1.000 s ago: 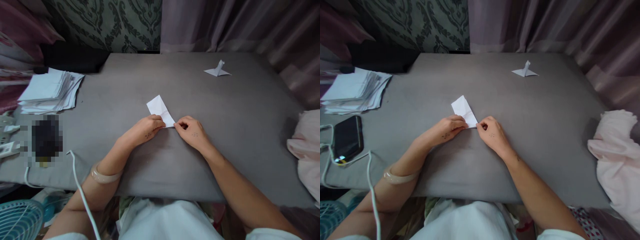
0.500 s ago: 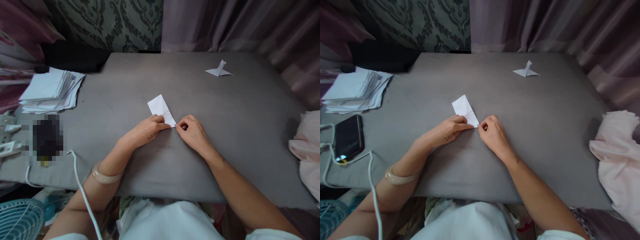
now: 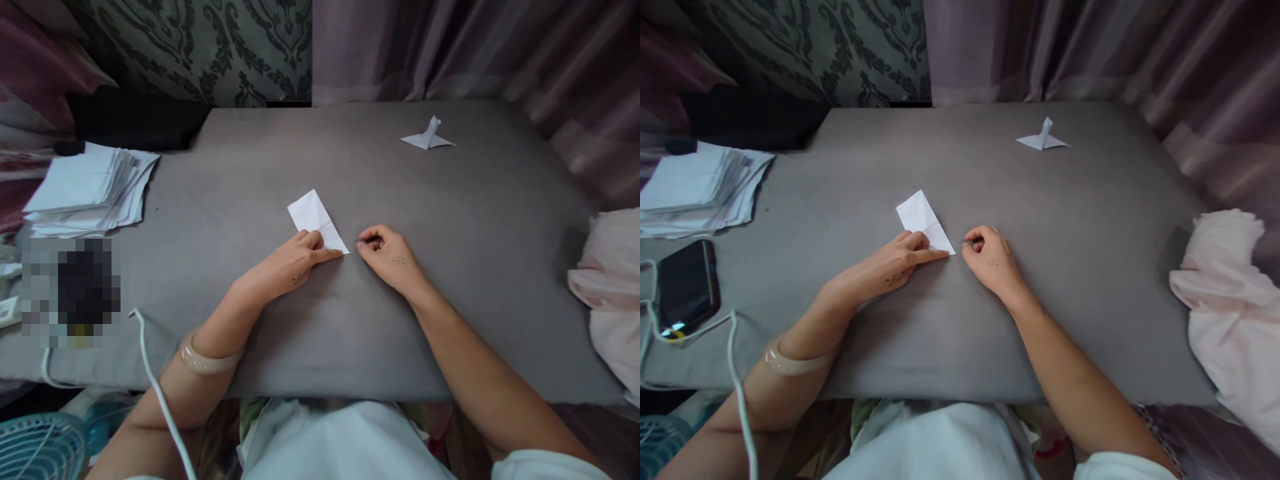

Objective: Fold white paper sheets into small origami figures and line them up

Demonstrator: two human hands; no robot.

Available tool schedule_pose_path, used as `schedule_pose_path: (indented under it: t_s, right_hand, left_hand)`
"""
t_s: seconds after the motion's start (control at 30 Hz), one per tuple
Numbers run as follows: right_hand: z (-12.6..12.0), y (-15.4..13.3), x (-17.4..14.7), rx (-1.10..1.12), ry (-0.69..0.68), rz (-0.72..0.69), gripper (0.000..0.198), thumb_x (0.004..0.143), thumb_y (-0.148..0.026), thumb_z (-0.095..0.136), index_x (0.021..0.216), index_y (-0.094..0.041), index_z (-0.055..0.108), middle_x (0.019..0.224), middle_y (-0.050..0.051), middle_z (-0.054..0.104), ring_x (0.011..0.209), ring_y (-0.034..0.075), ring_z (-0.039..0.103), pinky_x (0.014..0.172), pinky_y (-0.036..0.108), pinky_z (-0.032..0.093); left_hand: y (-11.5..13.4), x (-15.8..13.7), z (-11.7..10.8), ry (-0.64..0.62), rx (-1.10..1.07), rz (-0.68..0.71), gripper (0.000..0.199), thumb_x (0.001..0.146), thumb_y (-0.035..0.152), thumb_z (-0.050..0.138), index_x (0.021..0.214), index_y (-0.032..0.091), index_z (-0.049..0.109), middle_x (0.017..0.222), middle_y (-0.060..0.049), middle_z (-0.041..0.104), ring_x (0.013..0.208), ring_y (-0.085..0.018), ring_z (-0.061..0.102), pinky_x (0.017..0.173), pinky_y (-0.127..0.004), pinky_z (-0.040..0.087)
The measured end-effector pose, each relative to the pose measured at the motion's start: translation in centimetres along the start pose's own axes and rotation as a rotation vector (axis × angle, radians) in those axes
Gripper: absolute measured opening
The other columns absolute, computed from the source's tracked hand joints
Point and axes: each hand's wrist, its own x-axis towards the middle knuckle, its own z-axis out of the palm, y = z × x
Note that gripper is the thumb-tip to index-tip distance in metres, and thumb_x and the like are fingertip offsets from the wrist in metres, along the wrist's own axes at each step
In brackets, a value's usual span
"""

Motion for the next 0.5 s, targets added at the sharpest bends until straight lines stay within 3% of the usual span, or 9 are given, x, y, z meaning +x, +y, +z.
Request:
schedule_pose_path:
  t_s: [0.13,0.27,0.4,0.5]
  right_hand:
    - [-0.1,0.6,0.3,0.091,0.000,0.054,0.017,0.077,-0.029,0.055,0.090,-0.020,0.063,0.072,0.000,0.063,0.063,0.014,0.057,0.064,0.030,0.046]
    - [0.5,0.8,0.3,0.105,0.024,0.019,0.015,0.077,-0.027,0.055,0.089,-0.021,0.062,0.078,0.002,0.066,0.067,0.015,0.060,0.066,0.031,0.048]
    - [1.6,-0.1,-0.1,0.223,0.062,-0.153,0.013,0.082,-0.026,0.052,0.093,-0.022,0.057,0.088,0.003,0.067,0.076,0.015,0.064,0.073,0.031,0.051]
    - [2.4,-1.1,-0.4,0.233,0.008,-0.283,0.014,0.084,-0.023,0.049,0.097,-0.022,0.054,0.092,0.003,0.065,0.081,0.015,0.064,0.076,0.031,0.051]
  left_hand:
    - [0.6,0.4,-0.3,-0.053,0.080,-0.008,0.064,0.084,-0.001,0.035,0.140,0.026,0.048,0.099,-0.009,0.049,0.086,-0.019,0.045,0.087,-0.032,0.042]
    - [1.1,0.8,-0.5,-0.080,0.131,-0.023,0.065,0.084,0.001,0.036,0.142,0.028,0.045,0.096,-0.008,0.048,0.086,-0.019,0.045,0.087,-0.033,0.042]
    - [0.8,0.6,-0.1,-0.038,0.061,-0.015,0.062,0.082,-0.001,0.035,0.136,0.027,0.051,0.098,-0.008,0.050,0.086,-0.018,0.047,0.088,-0.032,0.042]
    - [0.1,0.2,0.3,0.055,-0.071,-0.014,0.054,0.084,0.000,0.035,0.130,0.020,0.053,0.102,-0.009,0.055,0.092,-0.018,0.050,0.089,-0.032,0.043]
